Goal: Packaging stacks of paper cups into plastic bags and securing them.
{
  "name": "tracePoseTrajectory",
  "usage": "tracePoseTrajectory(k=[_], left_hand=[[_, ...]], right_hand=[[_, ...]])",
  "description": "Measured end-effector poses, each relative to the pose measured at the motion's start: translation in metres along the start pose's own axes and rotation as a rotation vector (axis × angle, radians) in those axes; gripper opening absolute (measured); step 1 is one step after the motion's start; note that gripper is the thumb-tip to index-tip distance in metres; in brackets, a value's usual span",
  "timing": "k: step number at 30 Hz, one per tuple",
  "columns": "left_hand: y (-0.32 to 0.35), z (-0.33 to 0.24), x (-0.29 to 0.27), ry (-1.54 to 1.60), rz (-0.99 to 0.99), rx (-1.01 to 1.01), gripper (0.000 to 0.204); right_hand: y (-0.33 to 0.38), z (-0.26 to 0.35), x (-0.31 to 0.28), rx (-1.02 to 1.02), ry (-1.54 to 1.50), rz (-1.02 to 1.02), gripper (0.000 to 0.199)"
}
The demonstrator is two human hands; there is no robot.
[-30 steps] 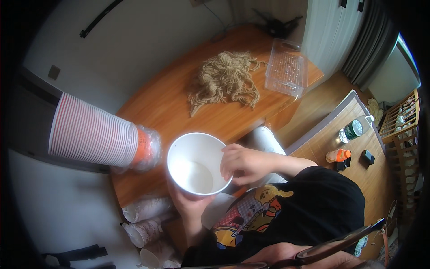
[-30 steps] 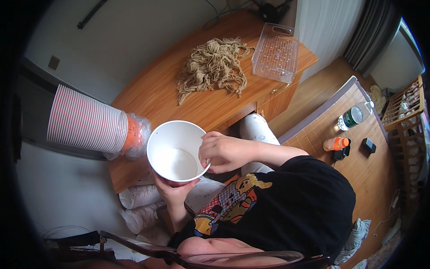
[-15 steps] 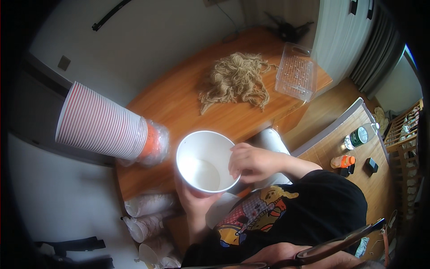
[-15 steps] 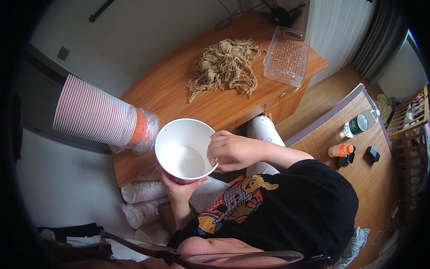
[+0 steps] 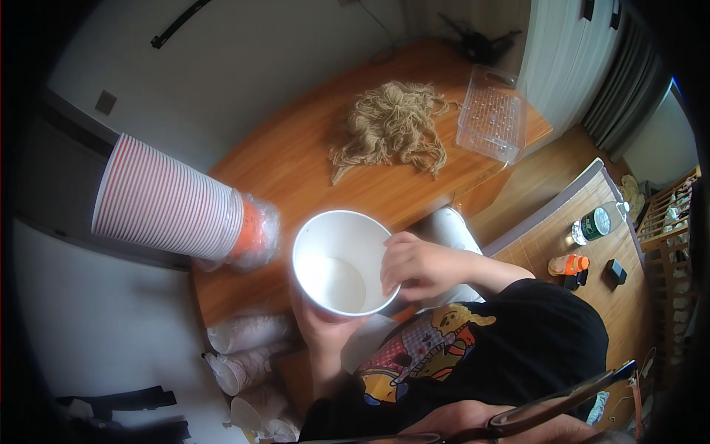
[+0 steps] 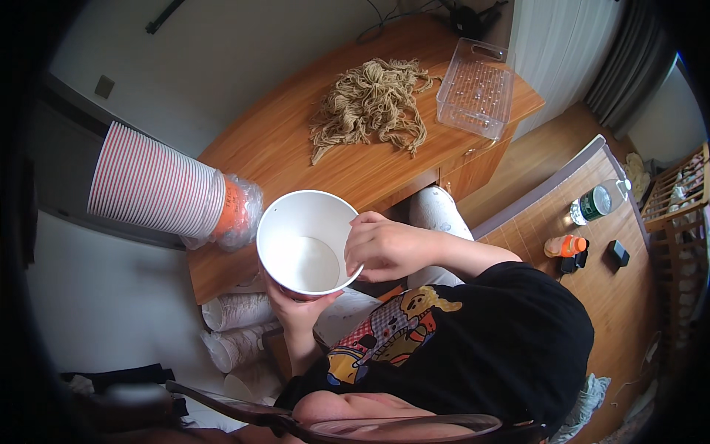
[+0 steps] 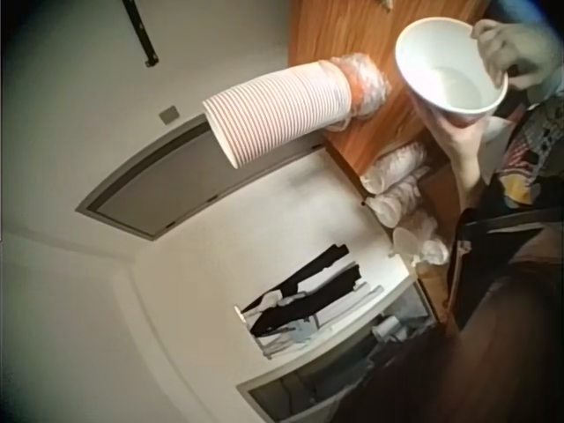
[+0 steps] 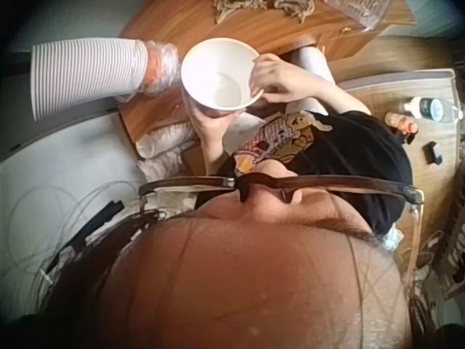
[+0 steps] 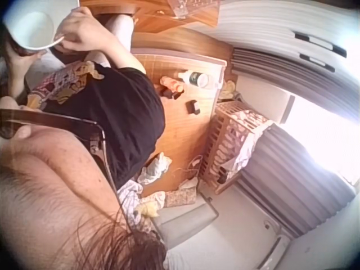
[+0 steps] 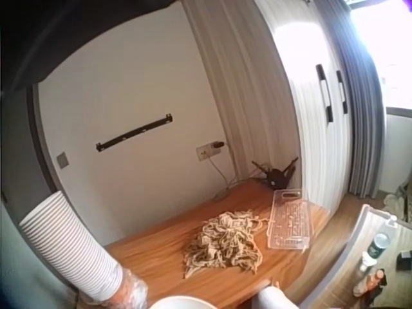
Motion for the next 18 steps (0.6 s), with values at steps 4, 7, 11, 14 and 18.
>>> tracePoseTrajectory(k=[4, 7, 11, 14, 18], left_hand=[[-0.0004, -0.0036, -0.0008, 0.037, 0.020, -0.057, 0.124], [-0.0011, -0.0057, -0.0011, 0.040, 0.023, -0.081, 0.123], [-0.0045, -0.0093, -0.0011, 0.034, 0.030, -0.085, 0.123], [-0.0031, -0.0076, -0.0007, 0.074, 0.051, -0.124, 0.124], [-0.0025, -0.0066, 0.0016, 0.163, 0.073, -0.157, 0.126]], right_hand=[[0.0022, -0.0016, 0.0013, 0.001, -0.023, -0.012, 0.010], [0.0033, -0.0020, 0.0011, -0.004, -0.034, -0.026, 0.009], [0.0041, -0.0011, -0.0016, -0.015, -0.038, -0.033, 0.009], [0.0037, 0.0014, -0.0054, -0.026, -0.069, -0.011, 0.010], [0.0036, 0.0026, -0.0073, -0.048, -0.104, 0.006, 0.010]])
Point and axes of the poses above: each hand's wrist, its own y-axis away from the middle knuckle, its own x-axis out of the palm, z = x × y, the point moved 1 cm from there along -y, towards the middle knuckle, and after that the axes turned 5 degrees about z, right-handed, at the moved point
